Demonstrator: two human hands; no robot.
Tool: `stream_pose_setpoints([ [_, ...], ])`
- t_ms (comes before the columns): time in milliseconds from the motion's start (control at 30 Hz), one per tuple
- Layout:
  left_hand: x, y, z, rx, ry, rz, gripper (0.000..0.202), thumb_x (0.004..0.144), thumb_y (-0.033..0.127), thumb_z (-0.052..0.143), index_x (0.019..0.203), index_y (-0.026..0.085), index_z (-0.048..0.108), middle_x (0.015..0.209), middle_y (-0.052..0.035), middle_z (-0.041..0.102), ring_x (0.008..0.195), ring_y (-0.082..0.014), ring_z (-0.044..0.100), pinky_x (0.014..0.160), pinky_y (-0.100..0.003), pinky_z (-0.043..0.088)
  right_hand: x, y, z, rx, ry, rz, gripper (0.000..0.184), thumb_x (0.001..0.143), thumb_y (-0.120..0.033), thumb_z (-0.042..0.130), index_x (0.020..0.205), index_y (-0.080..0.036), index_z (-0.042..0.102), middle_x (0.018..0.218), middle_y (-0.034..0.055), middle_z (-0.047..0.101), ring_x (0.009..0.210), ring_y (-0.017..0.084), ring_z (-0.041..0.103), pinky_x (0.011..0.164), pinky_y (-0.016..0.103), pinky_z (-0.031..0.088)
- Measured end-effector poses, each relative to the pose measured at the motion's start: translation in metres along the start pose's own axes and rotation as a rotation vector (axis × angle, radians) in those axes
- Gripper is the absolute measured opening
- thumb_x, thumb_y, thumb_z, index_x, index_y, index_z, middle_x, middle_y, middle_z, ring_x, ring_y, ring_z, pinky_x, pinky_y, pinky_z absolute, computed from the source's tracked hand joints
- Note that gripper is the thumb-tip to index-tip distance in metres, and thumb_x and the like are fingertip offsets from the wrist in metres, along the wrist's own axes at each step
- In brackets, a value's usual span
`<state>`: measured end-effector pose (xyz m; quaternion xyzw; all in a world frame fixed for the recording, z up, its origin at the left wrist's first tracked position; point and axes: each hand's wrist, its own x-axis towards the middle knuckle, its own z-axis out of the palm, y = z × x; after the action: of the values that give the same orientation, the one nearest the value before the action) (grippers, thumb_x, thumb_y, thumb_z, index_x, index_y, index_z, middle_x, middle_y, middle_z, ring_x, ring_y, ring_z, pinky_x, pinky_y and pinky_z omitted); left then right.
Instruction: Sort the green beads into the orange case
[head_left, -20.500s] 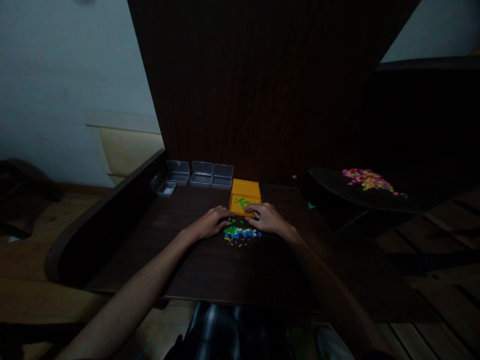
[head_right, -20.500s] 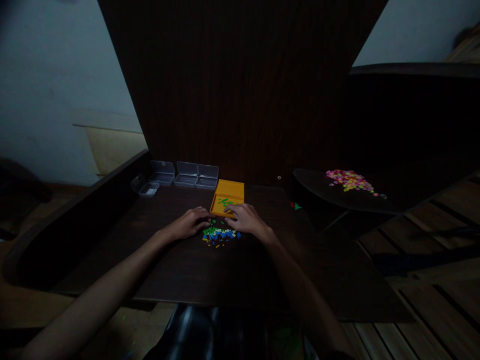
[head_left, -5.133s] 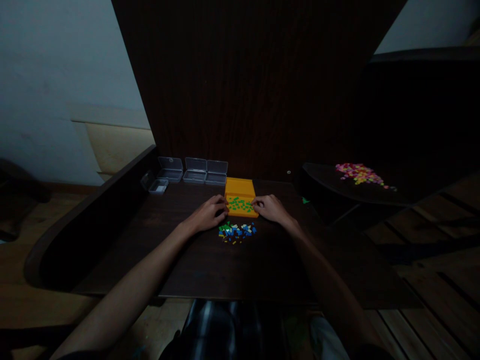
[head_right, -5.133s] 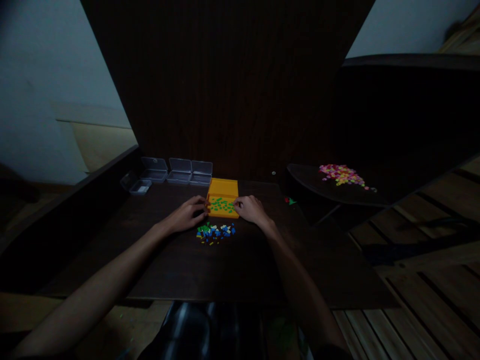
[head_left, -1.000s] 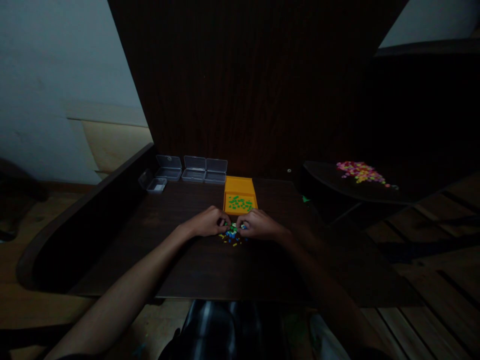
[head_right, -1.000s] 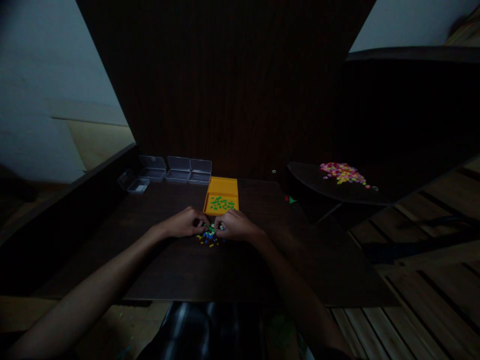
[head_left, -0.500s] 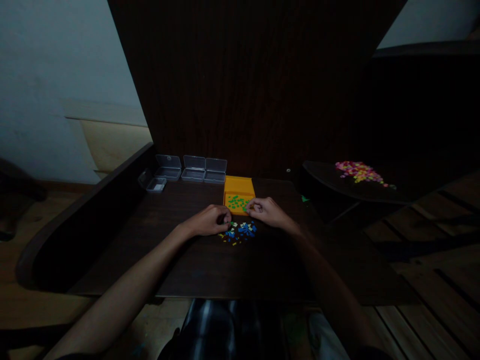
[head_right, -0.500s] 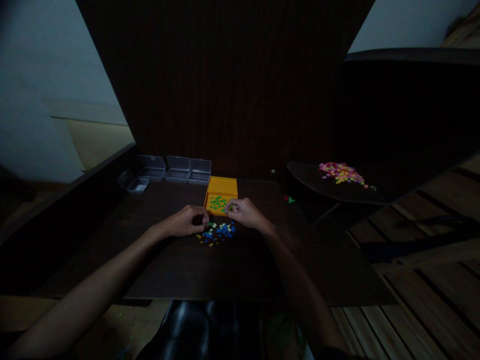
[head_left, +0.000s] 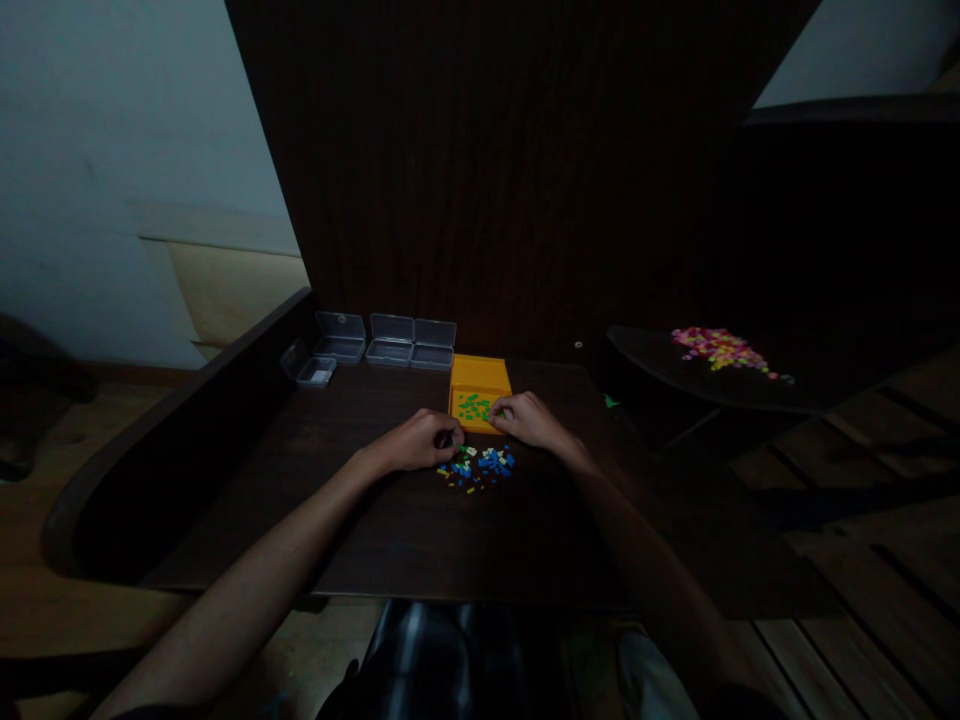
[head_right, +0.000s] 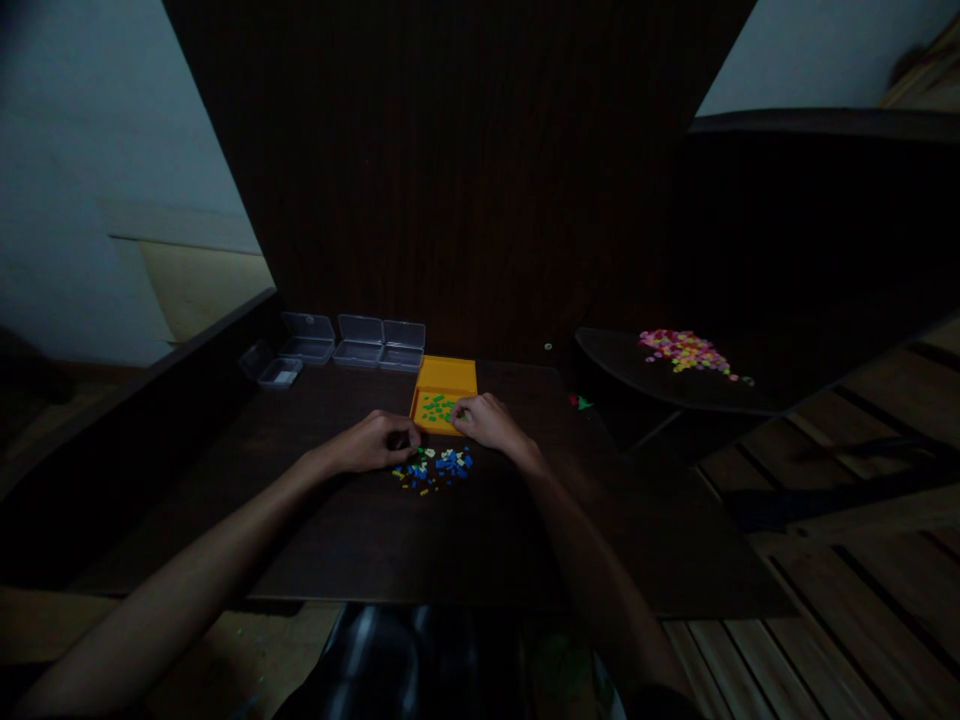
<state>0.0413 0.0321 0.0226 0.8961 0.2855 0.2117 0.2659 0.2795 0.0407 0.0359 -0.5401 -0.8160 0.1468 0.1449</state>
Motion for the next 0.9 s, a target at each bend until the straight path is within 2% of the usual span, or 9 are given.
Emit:
stream_pose_setpoints([
  [233,-0.0001,-0.0034,-0.0014,-0.004,0.064,0.068,0.009,0.081,0.014,0.06,0.085,0.014,0.068,0.079,-0.0025,0.068,0.068,-0.0112,0.059,0.066,-0.02,0.043,0.0043,-0.001,0.002,-0.05,-0.015,0.007,0.019,0.082,-0.022,0.06,0.089,-0.018,0.077,0.072,0.0029,0.071,0.062,0.012,0.059,0.058,0.021,0.035],
  [367,0.0003,-0.0048,-0.0012,-0.024,0.125,0.08,0.007,0.082,0.017,0.061,0.083,0.015,0.068,0.077,-0.0019,0.066,0.065,-0.011,0.058,0.064,-0.021,0.044,0.0043,0.0002,0.002,-0.062,0.0,-0.005,0.021,0.081,-0.023,0.061,0.094,-0.02,0.078,0.074,0.0028,0.072,0.063,0.013,0.061,0.058,0.021,0.036],
  [700,0.0016,-0.0055,-0.0041,-0.015,0.296,0.061,0.008,0.085,0.021,0.063,0.081,0.015,0.067,0.083,-0.0041,0.067,0.073,-0.0137,0.06,0.07,-0.025,0.047,-0.0002,0.0035,-0.0041,-0.082,-0.027,0.02,0.026,0.082,-0.02,0.055,0.093,-0.024,0.078,0.077,0.0012,0.074,0.065,0.013,0.061,0.062,0.022,0.039],
  [800,0.0023,-0.0058,-0.0032,-0.006,0.335,0.07,0.007,0.085,0.02,0.062,0.081,0.016,0.066,0.083,-0.0037,0.067,0.076,-0.0146,0.06,0.073,-0.027,0.048,-0.0011,0.002,-0.0051,-0.088,-0.001,0.028,0.027,0.082,-0.018,0.054,0.093,-0.023,0.078,0.077,0.0015,0.074,0.066,0.013,0.061,0.063,0.022,0.039],
  [900,0.0028,-0.0058,-0.0012,0.0,0.367,0.054,0.004,0.084,0.02,0.063,0.083,0.017,0.065,0.081,-0.0026,0.066,0.074,-0.0143,0.06,0.071,-0.026,0.048,-0.0023,-0.0015,-0.0049,-0.011,0.042,0.016,0.027,0.079,-0.017,0.056,0.095,-0.02,0.078,0.069,0.0006,0.07,0.058,0.011,0.056,0.058,0.021,0.036],
])
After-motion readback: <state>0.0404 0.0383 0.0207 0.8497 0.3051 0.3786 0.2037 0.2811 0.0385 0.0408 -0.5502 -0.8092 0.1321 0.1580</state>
